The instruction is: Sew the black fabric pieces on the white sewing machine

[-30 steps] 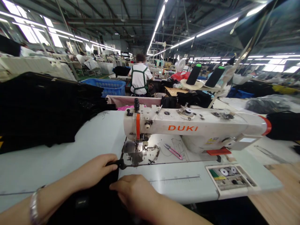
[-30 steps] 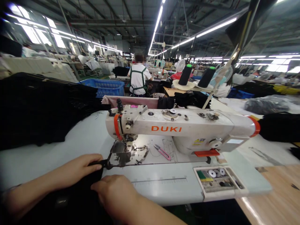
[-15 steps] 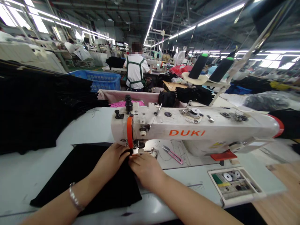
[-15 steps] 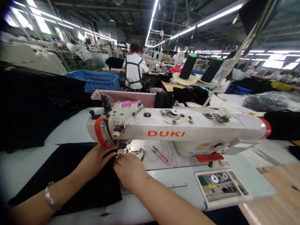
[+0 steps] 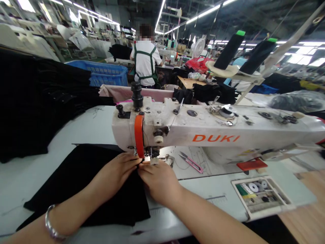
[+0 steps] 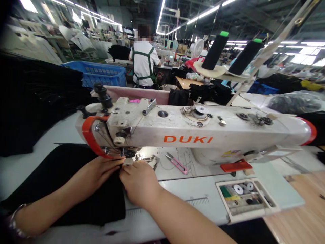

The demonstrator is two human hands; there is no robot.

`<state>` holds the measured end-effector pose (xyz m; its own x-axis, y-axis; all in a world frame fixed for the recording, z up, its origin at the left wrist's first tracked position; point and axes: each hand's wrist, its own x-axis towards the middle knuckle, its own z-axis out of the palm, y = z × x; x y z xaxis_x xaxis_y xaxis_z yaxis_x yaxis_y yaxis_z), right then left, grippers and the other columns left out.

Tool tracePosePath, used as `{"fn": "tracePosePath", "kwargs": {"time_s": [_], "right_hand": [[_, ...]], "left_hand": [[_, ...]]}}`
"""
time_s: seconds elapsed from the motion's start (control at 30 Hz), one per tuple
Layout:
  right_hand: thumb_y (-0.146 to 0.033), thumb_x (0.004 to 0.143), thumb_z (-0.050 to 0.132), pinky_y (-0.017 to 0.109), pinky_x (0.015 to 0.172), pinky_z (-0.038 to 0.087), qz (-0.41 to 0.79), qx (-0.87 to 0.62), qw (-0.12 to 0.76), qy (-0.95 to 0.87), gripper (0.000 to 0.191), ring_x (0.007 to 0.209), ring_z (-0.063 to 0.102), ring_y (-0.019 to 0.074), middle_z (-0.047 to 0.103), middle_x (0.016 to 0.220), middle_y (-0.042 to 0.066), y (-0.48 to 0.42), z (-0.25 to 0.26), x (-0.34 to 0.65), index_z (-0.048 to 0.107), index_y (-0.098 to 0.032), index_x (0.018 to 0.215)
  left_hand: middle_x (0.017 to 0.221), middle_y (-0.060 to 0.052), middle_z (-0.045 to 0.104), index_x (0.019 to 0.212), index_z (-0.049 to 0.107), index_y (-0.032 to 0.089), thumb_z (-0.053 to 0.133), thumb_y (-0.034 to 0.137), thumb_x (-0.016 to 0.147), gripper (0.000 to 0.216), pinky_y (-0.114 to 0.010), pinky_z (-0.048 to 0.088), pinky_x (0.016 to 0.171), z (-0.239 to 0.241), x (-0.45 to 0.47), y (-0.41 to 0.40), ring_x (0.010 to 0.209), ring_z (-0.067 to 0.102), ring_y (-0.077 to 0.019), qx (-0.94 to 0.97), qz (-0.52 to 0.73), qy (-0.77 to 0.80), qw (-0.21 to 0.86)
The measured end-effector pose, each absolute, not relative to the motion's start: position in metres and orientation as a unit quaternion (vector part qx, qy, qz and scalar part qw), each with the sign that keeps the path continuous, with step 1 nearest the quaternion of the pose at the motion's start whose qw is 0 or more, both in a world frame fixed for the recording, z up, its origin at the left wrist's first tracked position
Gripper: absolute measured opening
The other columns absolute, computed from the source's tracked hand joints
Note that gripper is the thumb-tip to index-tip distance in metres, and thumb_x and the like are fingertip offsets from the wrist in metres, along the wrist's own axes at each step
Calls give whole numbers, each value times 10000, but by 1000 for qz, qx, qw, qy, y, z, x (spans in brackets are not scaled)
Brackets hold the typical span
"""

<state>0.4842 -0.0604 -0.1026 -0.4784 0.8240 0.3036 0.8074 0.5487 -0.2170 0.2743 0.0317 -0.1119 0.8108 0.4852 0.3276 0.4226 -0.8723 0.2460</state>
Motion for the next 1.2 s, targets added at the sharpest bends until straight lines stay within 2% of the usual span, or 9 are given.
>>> {"fn": "tracePosePath", "kwargs": {"time_s": [0.13, 0.4, 0.6, 0.8, 0.9, 0.93, 1.0, 1.07, 1.2], "right_hand": [[-109, 1040, 516, 349, 997, 531, 30, -470, 213, -856, 224, 1118, 690, 209, 763, 1139, 95, -61, -104, 492, 723, -184, 1081], [-67, 997, 519, 371, 959, 568, -16, -445, 239, -863, 223, 1100, 706, 235, 772, 1103, 118, -63, -106, 487, 724, -144, 1038], [-95, 998, 543, 380, 978, 562, 8, -468, 204, -860, 216, 1138, 694, 249, 767, 1145, 130, -62, -102, 486, 719, -142, 1115], [-99, 999, 550, 381, 1041, 533, 28, -466, 193, -863, 228, 1210, 671, 253, 760, 1217, 130, -62, -103, 482, 721, -116, 1149], [-124, 1015, 545, 394, 1068, 507, 52, -469, 192, -861, 275, 1249, 654, 241, 739, 1311, 100, -72, -89, 491, 696, -134, 1245], [-119, 992, 560, 412, 1107, 476, 71, -470, 193, -858, 323, 1279, 637, 239, 724, 1352, 83, -77, -82, 496, 678, -154, 1291], [-87, 886, 593, 453, 1209, 365, 121, -473, 196, -850, 485, 1356, 581, 241, 695, 1412, 42, -88, -66, 511, 646, -201, 1355], [-50, 791, 573, 458, 1256, 285, 161, -489, 196, -834, 607, 1412, 533, 234, 687, 1427, 15, -98, -54, 527, 641, -222, 1369], [-24, 777, 516, 470, 1226, 317, 190, -508, 188, -819, 590, 1381, 563, 240, 719, 1371, 34, -100, -50, 544, 686, -202, 1313]], "left_hand": [[1293, -122, 764, 1233, 757, 141, 398, 164, 1056, 401, -462, 571, 1109, -112, 283, 16, 1223, 706, -269, 940, 212, 258, 74], [1268, -137, 770, 1270, 746, 141, 410, 338, 1101, 425, -456, 598, 1070, -110, 281, 22, 1175, 733, -282, 931, 228, 268, 98], [1265, -132, 769, 1262, 750, 163, 421, 398, 1097, 436, -497, 575, 1096, -109, 282, 23, 1206, 711, -299, 925, 224, 280, 124], [1324, -124, 746, 1261, 746, 166, 410, 311, 1086, 405, -465, 546, 1141, -106, 279, 24, 1259, 692, -270, 928, 200, 281, 140], [1445, -122, 681, 1395, 667, 184, 494, 383, 1068, 420, -504, 528, 1158, -100, 268, 10, 1341, 648, -290, 935, 173, 277, 139], [1523, -129, 616, 1488, 588, 198, 588, 464, 1022, 536, -534, 525, 1155, -98, 263, 1, 1386, 611, -321, 939, 157, 273, 135], [1655, -158, 437, 1653, 335, 228, 809, 623, 807, 1047, -593, 531, 1124, -97, 252, -20, 1455, 521, -407, 951, 116, 260, 122], [1692, -173, 344, 1704, 110, 250, 928, 636, 622, 1411, -611, 550, 1088, -97, 242, -40, 1466, 481, -460, 958, 85, 251, 105], [1671, -134, 402, 1705, 82, 290, 874, 614, 735, 1294, -595, 585, 1051, -97, 233, -54, 1444, 519, -437, 956, 91, 262, 92]]}}
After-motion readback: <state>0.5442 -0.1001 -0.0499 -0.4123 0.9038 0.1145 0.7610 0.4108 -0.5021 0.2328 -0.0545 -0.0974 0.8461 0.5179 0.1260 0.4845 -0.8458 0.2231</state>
